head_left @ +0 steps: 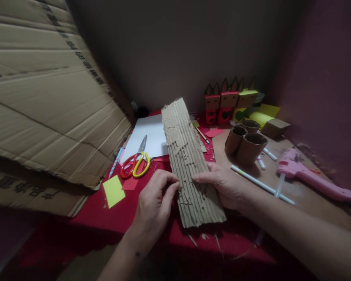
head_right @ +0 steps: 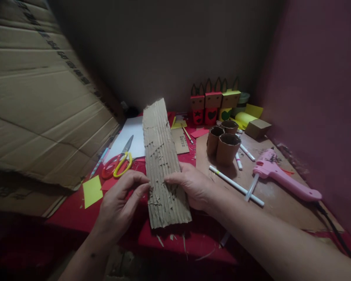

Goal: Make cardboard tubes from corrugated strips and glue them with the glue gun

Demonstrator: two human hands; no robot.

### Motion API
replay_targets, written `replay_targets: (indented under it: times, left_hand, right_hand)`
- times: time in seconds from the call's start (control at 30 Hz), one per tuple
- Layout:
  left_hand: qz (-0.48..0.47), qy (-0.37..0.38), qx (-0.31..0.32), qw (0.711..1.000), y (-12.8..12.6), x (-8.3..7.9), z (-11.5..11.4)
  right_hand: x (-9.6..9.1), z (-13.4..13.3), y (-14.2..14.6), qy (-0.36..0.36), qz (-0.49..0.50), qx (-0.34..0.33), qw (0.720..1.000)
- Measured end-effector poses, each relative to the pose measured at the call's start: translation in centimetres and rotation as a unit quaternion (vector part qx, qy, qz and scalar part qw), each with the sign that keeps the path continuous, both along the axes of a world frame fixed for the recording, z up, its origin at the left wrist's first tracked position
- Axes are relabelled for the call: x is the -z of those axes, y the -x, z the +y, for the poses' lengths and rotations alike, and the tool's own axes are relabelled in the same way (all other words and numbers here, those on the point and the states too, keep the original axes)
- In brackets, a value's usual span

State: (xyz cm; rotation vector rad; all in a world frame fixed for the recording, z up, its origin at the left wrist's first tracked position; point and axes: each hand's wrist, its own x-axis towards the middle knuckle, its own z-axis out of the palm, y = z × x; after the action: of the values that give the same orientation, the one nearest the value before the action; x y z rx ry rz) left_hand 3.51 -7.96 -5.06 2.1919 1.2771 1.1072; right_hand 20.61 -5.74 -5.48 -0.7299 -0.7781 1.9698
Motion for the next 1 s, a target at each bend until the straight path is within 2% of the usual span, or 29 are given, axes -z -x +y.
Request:
replay_targets:
  times: [0.17, 0.27, 0.43, 0.5, 0.63, 0.73, 0.8, 0.9, 0.93, 0.97, 1.0]
  left_hand:
    - [0.022, 0.000, 0.016, 1.000, 0.0, 0.3, -0.2]
    - [0.031, 0.007, 0.031, 0.999, 0.3, -0.1, -0.5]
    - [0.060, 0.126, 0.175, 0.975, 2.0, -2.1, -1.2]
    - [0.067, 0.116, 0.147, 0.980, 2.4, -2.3, -1.1]
    - [0.033, 0.057, 0.013, 0.998, 2.1, -1.1, -0.7]
    - [-0.048, 0.083, -0.050, 0.994, 1.3, -0.3, -0.3]
    - [-0.131, 0.153, -0.063, 0.978, 0.6, 0.0, 0.1]
    - [-0.223, 0.312, 0.027, 0.923, -0.3, 0.2, 1.3]
    - [-0.244, 0.350, 0.054, 0.903, -0.6, 0.3, 1.8]
    - [-0.264, 0.370, 0.065, 0.888, -0.7, 0.4, 2.4]
    - [-0.279, 0.375, 0.066, 0.882, -0.8, 0.4, 2.9]
  right_hand:
    - [0.2, 0.0, 0.0, -0.005, 0.007, 0.003, 1.000]
    - [0.2, 0.2, 0.0, -0.003, 0.003, 0.015, 1.000]
    - [-0.1, 0.3, 0.0, 0.002, 0.011, 0.045, 0.999]
    - [-0.1, 0.3, 0.0, 0.000, 0.013, 0.039, 0.999]
    - [0.0, 0.3, 0.0, -0.009, 0.022, 0.033, 0.999]
    - [0.1, 0.3, 0.0, -0.019, 0.024, 0.032, 0.999]
    - [0.3, 0.4, 0.1, -0.029, 0.014, 0.026, 0.999]
    - [0.2, 0.5, 0.0, -0.075, -0.064, 0.027, 0.995]
    - [-0.1, 0.4, -0.2, -0.112, -0.119, 0.059, 0.985]
    - [-0.6, 0.2, -0.4, -0.162, -0.181, 0.116, 0.963]
    - [-1.1, -0.2, -0.7, -0.220, -0.244, 0.186, 0.926]
